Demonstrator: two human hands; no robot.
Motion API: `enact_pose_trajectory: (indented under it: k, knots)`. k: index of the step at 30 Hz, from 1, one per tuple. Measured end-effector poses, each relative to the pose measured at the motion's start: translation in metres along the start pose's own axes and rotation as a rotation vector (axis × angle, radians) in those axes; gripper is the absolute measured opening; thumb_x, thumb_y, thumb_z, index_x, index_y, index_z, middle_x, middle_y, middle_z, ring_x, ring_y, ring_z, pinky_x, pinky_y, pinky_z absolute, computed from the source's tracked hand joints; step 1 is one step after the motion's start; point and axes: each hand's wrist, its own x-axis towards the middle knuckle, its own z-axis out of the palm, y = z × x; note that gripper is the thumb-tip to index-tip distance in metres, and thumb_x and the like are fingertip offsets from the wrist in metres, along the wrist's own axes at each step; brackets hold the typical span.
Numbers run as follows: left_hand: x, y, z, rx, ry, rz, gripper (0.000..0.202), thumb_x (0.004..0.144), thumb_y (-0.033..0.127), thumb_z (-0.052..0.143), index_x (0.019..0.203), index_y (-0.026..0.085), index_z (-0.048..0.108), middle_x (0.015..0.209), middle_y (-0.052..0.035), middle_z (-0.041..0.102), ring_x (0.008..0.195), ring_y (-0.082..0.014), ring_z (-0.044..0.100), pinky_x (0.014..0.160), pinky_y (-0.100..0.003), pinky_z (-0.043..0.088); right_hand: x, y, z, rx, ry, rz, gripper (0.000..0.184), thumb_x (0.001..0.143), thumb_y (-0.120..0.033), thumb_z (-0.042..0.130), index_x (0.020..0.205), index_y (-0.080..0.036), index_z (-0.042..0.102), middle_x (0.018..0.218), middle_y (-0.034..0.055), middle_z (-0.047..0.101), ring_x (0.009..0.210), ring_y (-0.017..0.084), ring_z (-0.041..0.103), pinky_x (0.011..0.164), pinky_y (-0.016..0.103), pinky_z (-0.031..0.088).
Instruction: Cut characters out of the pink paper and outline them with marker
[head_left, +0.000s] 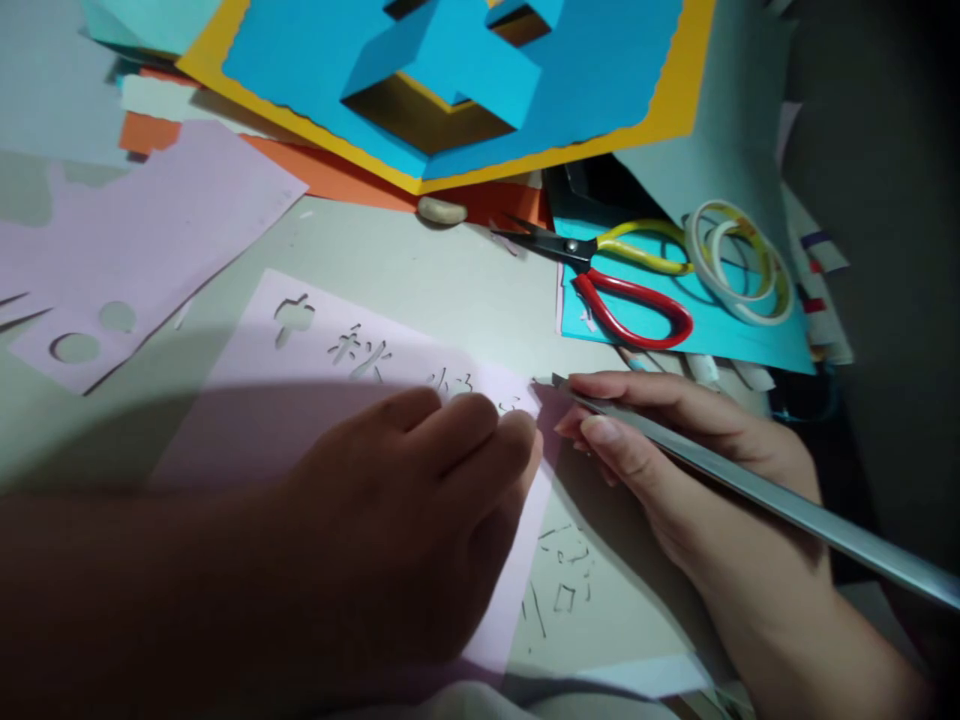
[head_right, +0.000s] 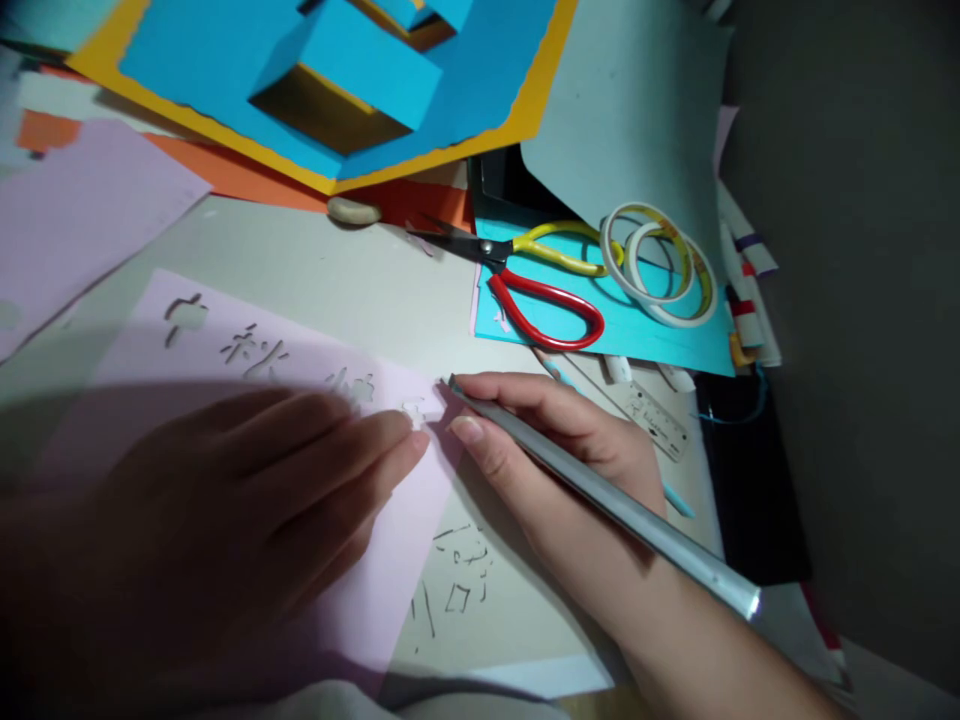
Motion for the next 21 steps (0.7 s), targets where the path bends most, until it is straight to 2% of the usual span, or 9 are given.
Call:
enact_pose_trajectory:
  k: [4, 6, 8, 11, 14, 17, 18, 20, 21]
  knots:
    - [-0.010, 0.006, 0.001, 0.022, -0.134, 0.052, 0.044, 0.091, 0.022, 0.040, 0.125, 0.000, 0.057, 0.132, -0.0245, 0.061, 0.092, -0.0324, 0.069, 0.059, -0.044, 0.056, 0.000, 0.002, 0.000, 0.010, -0.057, -0.087, 0.019, 0.083, -0.027, 0.078, 0.098, -0.037, 0.078, 0.092, -0.0055, 0.080, 0.078, 0.013, 0.076, 0.074, 0.020, 0.063]
    - [-0.014, 0.010, 0.002, 0.050, -0.176, 0.067, 0.046, 0.090, 0.018, 0.038, 0.129, -0.003, 0.053, 0.133, -0.0287, 0.059, 0.091, -0.0333, 0.070, 0.054, -0.043, 0.056, 0.000, 0.005, -0.001, 0.018, -0.093, -0.139, 0.018, 0.087, -0.024, 0.074, 0.100, -0.036, 0.078, 0.092, -0.0049, 0.080, 0.075, 0.012, 0.075, 0.071, 0.019, 0.062]
    - [-0.016, 0.014, 0.003, 0.072, -0.163, 0.082, 0.045, 0.090, 0.013, 0.035, 0.128, -0.004, 0.053, 0.130, -0.0284, 0.061, 0.095, -0.0340, 0.071, 0.054, -0.041, 0.056, -0.001, 0.006, -0.001, 0.054, -0.127, -0.142, 0.019, 0.091, -0.023, 0.068, 0.102, -0.035, 0.078, 0.093, -0.0039, 0.079, 0.073, 0.011, 0.074, 0.066, 0.018, 0.062]
    - [-0.015, 0.023, 0.000, 0.094, -0.128, 0.011, 0.045, 0.092, 0.008, 0.028, 0.128, -0.002, 0.053, 0.129, -0.0230, 0.064, 0.105, -0.0329, 0.069, 0.063, -0.042, 0.059, -0.001, 0.007, -0.001, 0.135, -0.173, -0.101, 0.022, 0.095, -0.021, 0.063, 0.106, -0.035, 0.077, 0.091, -0.0040, 0.079, 0.070, 0.010, 0.074, 0.062, 0.016, 0.061]
    - [-0.011, 0.029, -0.002, 0.118, -0.115, -0.029, 0.047, 0.092, 0.004, 0.024, 0.127, 0.001, 0.055, 0.124, -0.0176, 0.068, 0.093, -0.0297, 0.072, 0.057, -0.041, 0.055, 0.000, 0.005, 0.000, 0.121, -0.178, -0.126, 0.023, 0.089, -0.018, 0.070, 0.104, -0.034, 0.077, 0.092, -0.0052, 0.080, 0.073, 0.009, 0.075, 0.067, 0.013, 0.061]
    - [-0.011, 0.030, -0.001, 0.161, -0.121, -0.030, 0.050, 0.089, 0.000, 0.024, 0.129, -0.002, 0.053, 0.118, -0.0192, 0.069, 0.080, -0.0279, 0.072, 0.050, -0.039, 0.052, 0.000, 0.004, 0.002, 0.068, -0.154, -0.130, 0.023, 0.079, -0.015, 0.079, 0.095, -0.032, 0.078, 0.092, -0.0055, 0.081, 0.080, 0.011, 0.077, 0.073, 0.012, 0.061]
    - [-0.015, 0.031, 0.001, 0.171, -0.124, -0.046, 0.052, 0.088, -0.001, 0.024, 0.132, -0.004, 0.051, 0.118, -0.0209, 0.069, 0.079, -0.0280, 0.072, 0.052, -0.040, 0.053, 0.000, 0.003, 0.003, 0.071, -0.155, -0.117, 0.023, 0.077, -0.013, 0.081, 0.092, -0.031, 0.078, 0.092, -0.0054, 0.081, 0.081, 0.011, 0.077, 0.074, 0.011, 0.061]
    - [-0.036, 0.038, 0.010, 0.149, -0.140, -0.046, 0.054, 0.086, -0.001, 0.029, 0.138, -0.003, 0.046, 0.129, -0.0238, 0.063, 0.092, -0.0310, 0.072, 0.062, -0.044, 0.057, -0.001, 0.002, 0.005, 0.109, -0.178, -0.100, 0.024, 0.074, -0.010, 0.081, 0.088, -0.029, 0.077, 0.090, -0.0052, 0.081, 0.080, 0.011, 0.077, 0.072, 0.012, 0.061]
    - [-0.053, 0.044, 0.017, 0.084, -0.233, -0.073, 0.056, 0.088, 0.002, 0.035, 0.143, 0.000, 0.042, 0.141, -0.0250, 0.054, 0.106, -0.0339, 0.068, 0.072, -0.047, 0.058, -0.001, 0.001, 0.005, 0.133, -0.190, -0.097, 0.025, 0.074, -0.008, 0.080, 0.087, -0.029, 0.076, 0.090, -0.0048, 0.080, 0.079, 0.012, 0.077, 0.072, 0.012, 0.061]
